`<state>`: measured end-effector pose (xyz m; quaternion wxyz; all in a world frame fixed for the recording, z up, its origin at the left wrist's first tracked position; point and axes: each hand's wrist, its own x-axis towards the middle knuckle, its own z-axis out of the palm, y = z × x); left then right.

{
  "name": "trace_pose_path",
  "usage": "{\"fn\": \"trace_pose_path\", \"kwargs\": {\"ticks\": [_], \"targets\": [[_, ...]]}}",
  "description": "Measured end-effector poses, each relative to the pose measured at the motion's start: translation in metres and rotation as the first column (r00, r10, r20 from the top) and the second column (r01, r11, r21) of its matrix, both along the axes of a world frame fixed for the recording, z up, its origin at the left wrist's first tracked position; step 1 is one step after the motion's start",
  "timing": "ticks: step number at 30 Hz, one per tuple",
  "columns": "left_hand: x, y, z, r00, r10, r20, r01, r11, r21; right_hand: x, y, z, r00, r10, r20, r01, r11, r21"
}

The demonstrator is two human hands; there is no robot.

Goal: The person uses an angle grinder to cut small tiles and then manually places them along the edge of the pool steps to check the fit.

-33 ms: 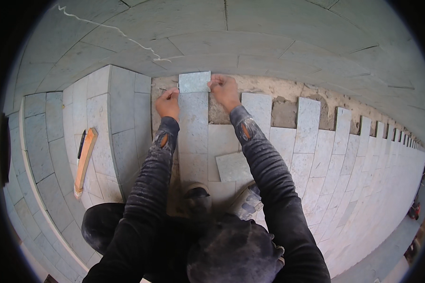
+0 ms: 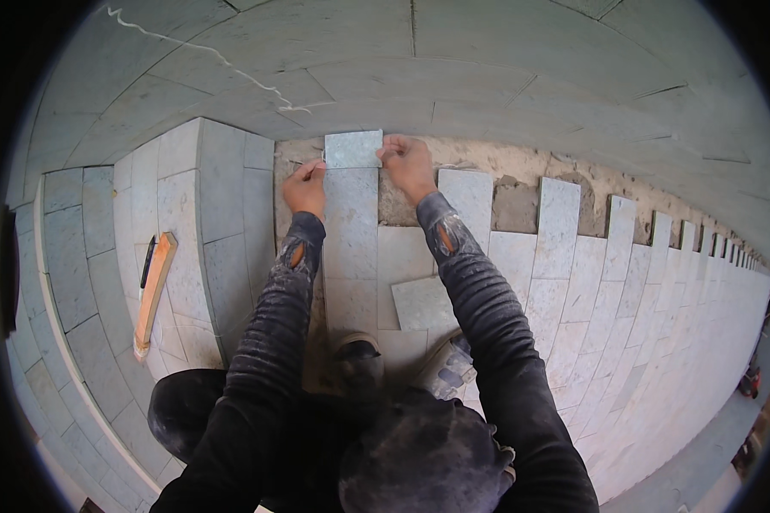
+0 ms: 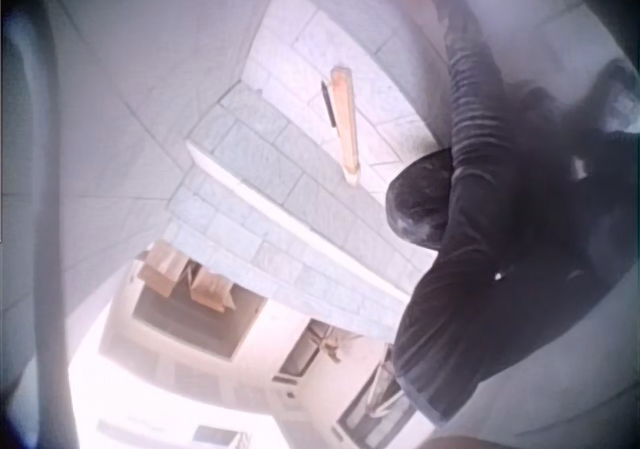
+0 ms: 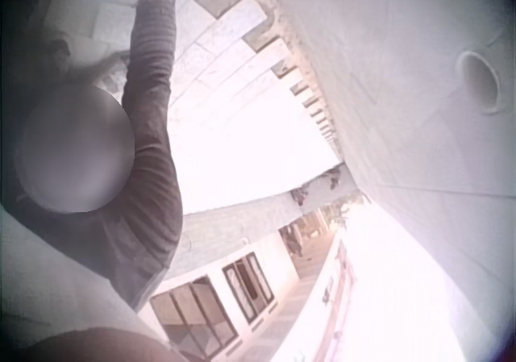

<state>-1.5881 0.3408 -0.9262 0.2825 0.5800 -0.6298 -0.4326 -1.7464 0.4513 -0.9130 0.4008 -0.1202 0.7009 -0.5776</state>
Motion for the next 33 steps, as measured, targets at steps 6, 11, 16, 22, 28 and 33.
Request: {"fn": "trace_pose_path", "kwargs": {"ticks": [6,11,16,22,28,33], "targets": [[-0.005,0.000,0.005,0.995,0.025,-0.093,-0.004,0.976,0.217,-0.005,0.003,-0.016,0.997,0.022,-0.067,-0.023,1.000,-0.005],[-0.005,-0.005,0.003,0.997,0.041,-0.069,-0.025,0.976,0.218,0.007,-0.005,-0.008,0.995,-0.066,-0.077,0.065,0.998,-0.014],[-0.008,-0.005,0.003,0.998,0.031,-0.049,-0.020,0.976,0.216,0.003,-0.004,-0.002,0.995,-0.050,-0.084,0.054,0.998,0.038],[-0.006,-0.009,-0.002,0.998,0.022,-0.059,-0.008,0.974,0.226,0.000,-0.006,-0.004,0.997,-0.060,-0.051,0.063,0.996,0.060],[-0.006,-0.007,0.002,0.995,0.042,-0.096,-0.014,0.961,0.275,-0.002,-0.005,0.003,0.999,0.017,-0.037,-0.013,0.992,0.125],[0.000,-0.013,-0.012,0.990,0.040,-0.134,-0.008,0.972,0.233,0.001,-0.007,0.002,1.000,0.003,-0.022,-0.001,0.994,0.105]]}}
